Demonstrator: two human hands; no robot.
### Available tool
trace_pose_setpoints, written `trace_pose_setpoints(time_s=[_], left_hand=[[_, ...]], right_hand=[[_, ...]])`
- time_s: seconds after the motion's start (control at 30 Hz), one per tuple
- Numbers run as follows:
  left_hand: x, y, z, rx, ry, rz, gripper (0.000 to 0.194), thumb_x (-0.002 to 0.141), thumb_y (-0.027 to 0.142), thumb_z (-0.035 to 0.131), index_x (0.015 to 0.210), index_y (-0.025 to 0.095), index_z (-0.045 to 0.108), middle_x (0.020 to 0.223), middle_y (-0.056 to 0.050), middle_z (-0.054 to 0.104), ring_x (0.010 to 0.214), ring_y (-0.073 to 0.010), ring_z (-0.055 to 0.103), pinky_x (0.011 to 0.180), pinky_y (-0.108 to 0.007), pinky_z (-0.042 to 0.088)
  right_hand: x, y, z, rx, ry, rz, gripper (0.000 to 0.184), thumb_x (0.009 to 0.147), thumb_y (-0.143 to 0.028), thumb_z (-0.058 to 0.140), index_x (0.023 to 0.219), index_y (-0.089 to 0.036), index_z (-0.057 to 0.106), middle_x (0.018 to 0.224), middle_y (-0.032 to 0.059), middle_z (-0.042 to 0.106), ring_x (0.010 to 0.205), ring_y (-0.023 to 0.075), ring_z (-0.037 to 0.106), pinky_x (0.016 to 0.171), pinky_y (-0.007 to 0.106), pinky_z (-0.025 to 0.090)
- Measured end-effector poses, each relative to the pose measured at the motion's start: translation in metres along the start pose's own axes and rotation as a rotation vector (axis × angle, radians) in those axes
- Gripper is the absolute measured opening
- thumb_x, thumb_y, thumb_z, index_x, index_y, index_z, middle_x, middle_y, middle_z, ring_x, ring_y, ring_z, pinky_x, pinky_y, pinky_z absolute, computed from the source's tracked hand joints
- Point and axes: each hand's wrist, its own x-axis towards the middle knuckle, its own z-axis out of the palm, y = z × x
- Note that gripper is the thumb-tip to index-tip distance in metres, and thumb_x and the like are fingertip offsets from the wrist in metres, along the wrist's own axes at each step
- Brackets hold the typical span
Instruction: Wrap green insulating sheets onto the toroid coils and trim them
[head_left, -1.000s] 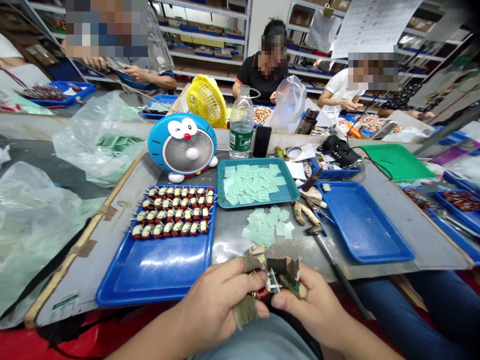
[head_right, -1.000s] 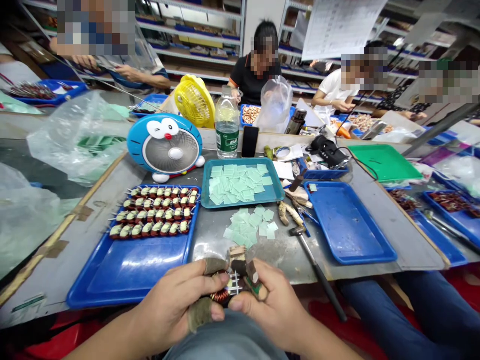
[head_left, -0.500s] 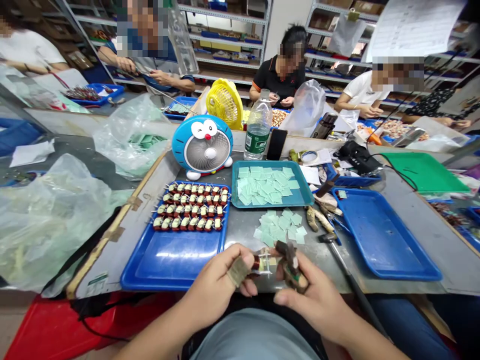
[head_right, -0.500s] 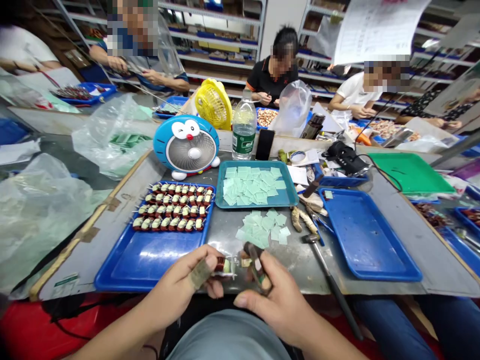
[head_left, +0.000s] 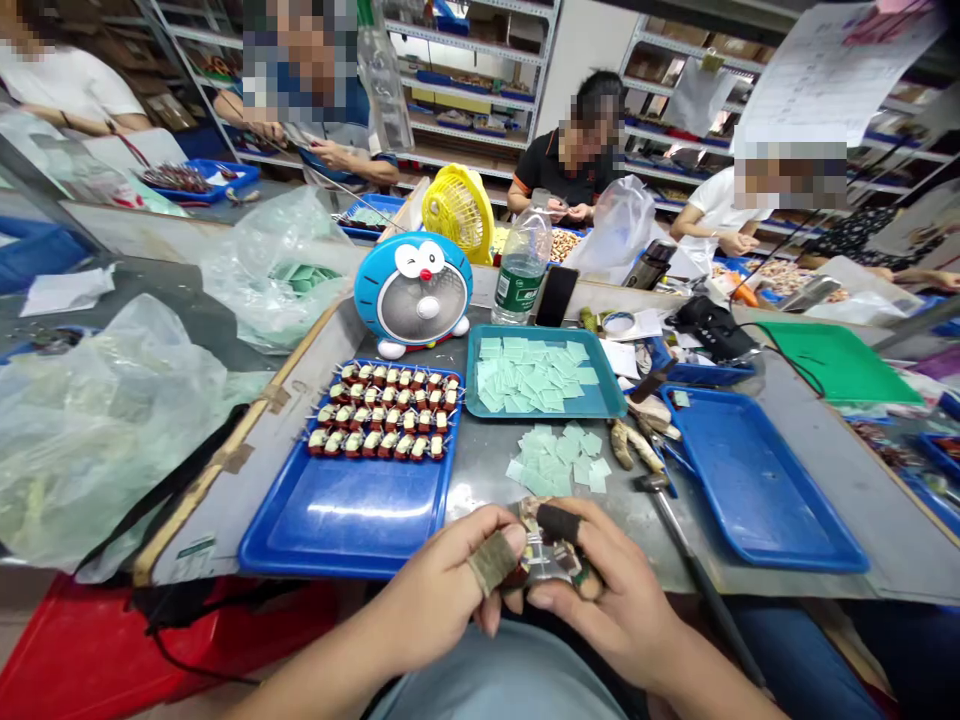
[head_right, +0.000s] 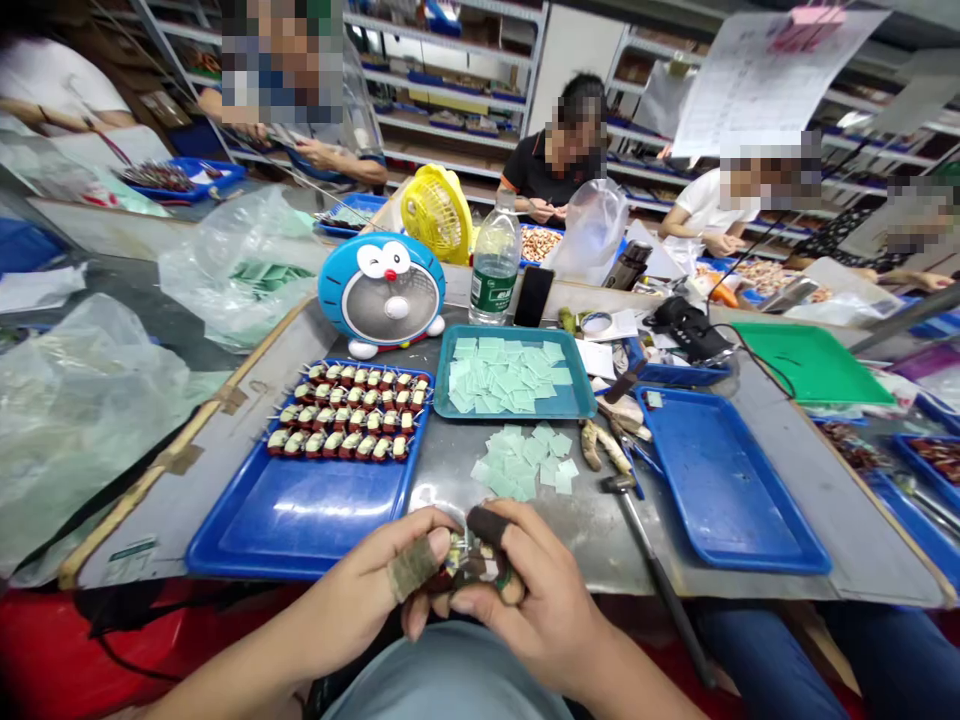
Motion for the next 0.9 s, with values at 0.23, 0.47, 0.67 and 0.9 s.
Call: trace_pose_setpoints(time_s=[0.23,0.47,0.67,0.9], left_hand=[[0.007,0.003,0.009,0.072,-0.08,0.015,0.046,0.101,0.059,0.042,0.106,0.016,0.057,0.077,-0.002,0.061,0.056,-0.0101,0.055,0.055,-0.022,0.043],[0.008,0.007,0.003,0.665,0.004,0.681,0.04,0.093,0.033,0.066,0.131,0.026,0.054,0.112,-0.01,0.063,0.099,-0.022,0.063,0.086,-0.034,0.053],[0.014,0.016,0.0,0.895,-0.001,0.933,0.049,0.094,0.033,0.067,0.139,0.026,0.048,0.121,-0.014,0.062,0.099,-0.0232,0.066,0.083,-0.032,0.057],[0.018,0.009,0.004,1.017,0.087,1.016,0.045,0.1,0.043,0.053,0.139,0.022,0.049,0.116,-0.018,0.065,0.103,-0.0272,0.069,0.082,-0.038,0.06]], right_hand=[[-0.003,-0.009,-0.011,0.118,0.026,0.051,0.039,0.09,-0.03,0.072,0.127,-0.029,0.061,0.12,0.0064,0.063,0.113,0.0247,0.06,0.099,0.033,0.048],[-0.023,-0.001,-0.003,0.537,0.073,0.293,0.042,0.092,-0.03,0.07,0.131,-0.034,0.056,0.122,0.0049,0.066,0.109,0.0216,0.066,0.093,0.031,0.055],[-0.03,0.002,0.004,0.712,0.17,0.296,0.041,0.087,-0.029,0.076,0.124,-0.032,0.058,0.112,0.0047,0.071,0.098,0.0194,0.07,0.085,0.026,0.059],[-0.028,-0.009,0.011,0.766,0.293,0.275,0.038,0.086,-0.038,0.078,0.119,-0.031,0.061,0.106,0.0039,0.075,0.092,0.0177,0.073,0.084,0.026,0.06]])
